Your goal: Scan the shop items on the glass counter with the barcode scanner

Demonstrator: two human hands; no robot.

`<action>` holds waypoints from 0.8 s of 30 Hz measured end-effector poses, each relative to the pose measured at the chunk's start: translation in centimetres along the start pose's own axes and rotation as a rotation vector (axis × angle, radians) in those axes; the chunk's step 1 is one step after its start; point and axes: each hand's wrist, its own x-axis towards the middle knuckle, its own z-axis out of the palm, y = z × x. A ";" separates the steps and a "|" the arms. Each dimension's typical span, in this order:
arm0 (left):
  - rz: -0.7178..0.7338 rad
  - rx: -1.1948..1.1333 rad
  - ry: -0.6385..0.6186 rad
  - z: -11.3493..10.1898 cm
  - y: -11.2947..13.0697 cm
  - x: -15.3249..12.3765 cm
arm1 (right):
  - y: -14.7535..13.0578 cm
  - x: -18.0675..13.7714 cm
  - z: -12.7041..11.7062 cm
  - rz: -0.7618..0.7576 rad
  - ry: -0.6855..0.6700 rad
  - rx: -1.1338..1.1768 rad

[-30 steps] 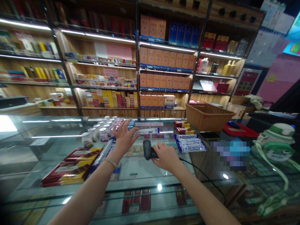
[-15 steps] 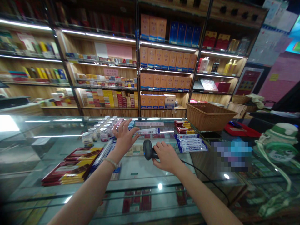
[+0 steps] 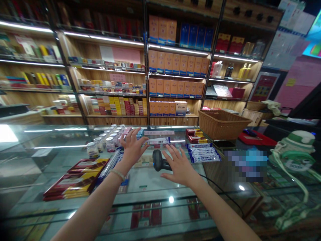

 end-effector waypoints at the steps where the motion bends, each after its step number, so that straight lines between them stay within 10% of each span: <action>1: -0.002 0.000 -0.002 0.0 0.0 0.0 | 0.1 0.0 -0.1 0.002 0.005 -0.002; 24: 0.059 0.045 0.037 0.0 0.2 0.0 | 4.5 5.9 2.5 0.075 0.467 -0.146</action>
